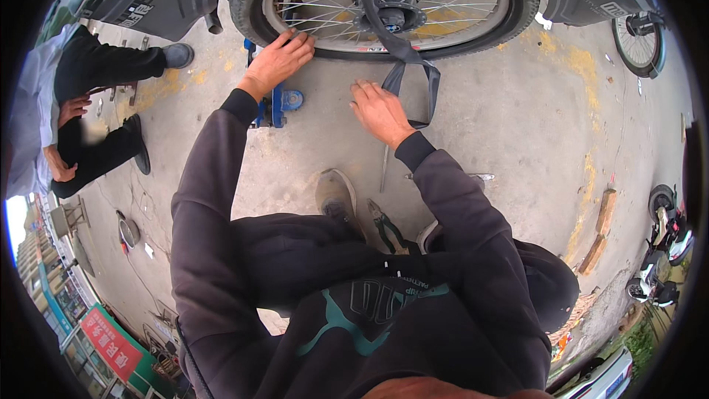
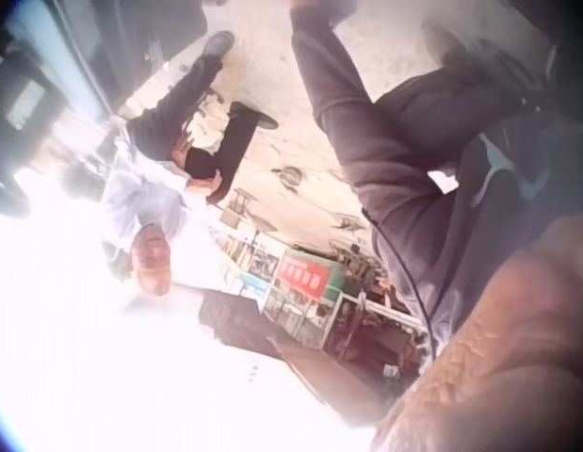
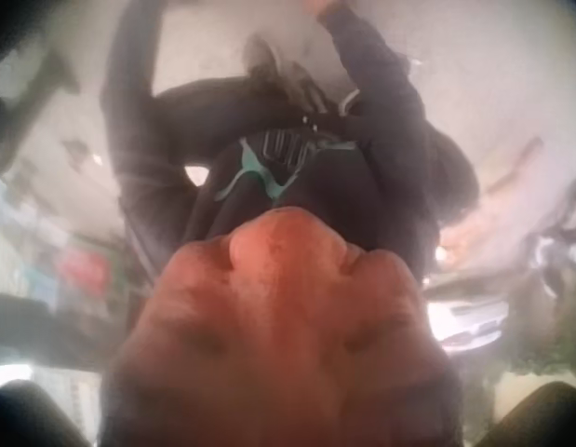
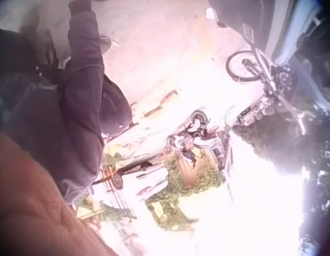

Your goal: The person uses a metal tire lever to pry the tire bead off the rim of a tricycle wheel. After loosening the bead, they pull the inner tube out from between the tire and the rim by hand.

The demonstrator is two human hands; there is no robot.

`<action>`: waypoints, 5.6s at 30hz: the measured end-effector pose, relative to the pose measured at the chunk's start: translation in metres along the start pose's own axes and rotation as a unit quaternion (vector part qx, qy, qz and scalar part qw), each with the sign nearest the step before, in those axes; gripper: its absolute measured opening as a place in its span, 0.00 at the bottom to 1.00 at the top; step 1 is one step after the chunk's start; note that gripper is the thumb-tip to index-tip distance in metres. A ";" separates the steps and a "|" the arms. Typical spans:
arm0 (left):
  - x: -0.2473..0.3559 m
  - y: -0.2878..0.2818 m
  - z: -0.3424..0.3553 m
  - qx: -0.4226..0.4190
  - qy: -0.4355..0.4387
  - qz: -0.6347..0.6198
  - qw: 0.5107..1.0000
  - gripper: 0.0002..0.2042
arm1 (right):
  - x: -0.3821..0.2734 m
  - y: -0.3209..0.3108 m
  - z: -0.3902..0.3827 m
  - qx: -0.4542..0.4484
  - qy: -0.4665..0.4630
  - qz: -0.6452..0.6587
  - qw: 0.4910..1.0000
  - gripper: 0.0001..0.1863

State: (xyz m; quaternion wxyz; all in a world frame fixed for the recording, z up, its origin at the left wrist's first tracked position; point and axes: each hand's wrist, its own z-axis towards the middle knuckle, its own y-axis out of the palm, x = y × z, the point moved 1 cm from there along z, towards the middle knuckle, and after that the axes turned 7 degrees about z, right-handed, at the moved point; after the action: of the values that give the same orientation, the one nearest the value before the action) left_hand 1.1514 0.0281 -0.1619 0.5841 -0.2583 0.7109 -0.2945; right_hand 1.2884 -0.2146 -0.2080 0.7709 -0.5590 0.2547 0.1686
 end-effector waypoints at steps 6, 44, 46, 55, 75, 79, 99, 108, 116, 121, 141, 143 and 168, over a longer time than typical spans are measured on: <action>0.009 -0.011 0.002 0.002 0.001 0.041 0.999 0.23 | 0.104 0.004 0.013 0.089 0.534 0.151 0.827 0.25; 0.049 0.021 0.022 0.072 -0.093 -0.204 0.972 0.05 | -0.051 0.022 -0.046 0.053 0.479 0.325 0.814 0.23; 0.049 0.019 0.018 0.087 -0.103 -0.206 0.969 0.04 | -0.016 0.018 -0.043 0.014 0.435 0.204 0.877 0.22; 0.073 -0.012 0.034 0.043 -0.137 -0.236 0.961 0.06 | 0.123 0.060 0.061 0.125 0.584 0.506 0.622 0.16; 0.039 0.021 0.015 0.057 -0.094 -0.195 0.975 0.04 | 0.037 0.057 0.036 0.107 0.608 0.591 0.519 0.18; 0.043 0.023 0.026 0.084 -0.104 -0.190 0.973 0.03 | -0.010 0.039 0.025 0.116 0.601 0.607 0.506 0.17; 0.019 -0.006 0.008 0.102 -0.074 -0.143 0.982 0.08 | -0.044 -0.046 0.030 -0.020 0.392 0.329 0.859 0.20; 0.059 -0.027 -0.024 -0.031 -0.119 -0.143 0.982 0.21 | -0.005 -0.008 0.046 -0.225 0.396 0.499 0.737 0.21; 0.028 -0.044 -0.058 -0.140 -0.512 -0.546 0.648 0.35 | -0.012 0.048 0.143 -0.241 0.347 0.238 0.874 0.36; -0.034 -0.066 -0.055 0.014 -0.526 -0.588 0.615 0.38 | -0.034 -0.001 0.132 -0.254 0.167 0.106 0.947 0.22; -0.082 0.002 -0.047 -0.058 -0.481 -0.612 0.625 0.24 | -0.065 -0.073 0.076 -0.216 0.284 0.481 0.801 0.20; -0.091 0.017 -0.043 -0.083 -0.442 -0.590 0.671 0.25 | -0.080 -0.099 0.068 -0.217 0.257 0.494 0.802 0.21; -0.078 -0.019 -0.053 0.040 -0.402 -0.641 0.653 0.41 | -0.116 -0.071 0.158 -0.087 0.280 0.529 0.796 0.33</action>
State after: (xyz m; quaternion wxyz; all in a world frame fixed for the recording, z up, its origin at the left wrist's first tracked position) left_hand 1.1137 0.0770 -0.0874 0.4886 -0.7194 0.0516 -0.4909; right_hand 1.2652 -0.0850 -0.0471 0.4045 -0.4250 0.6996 0.4079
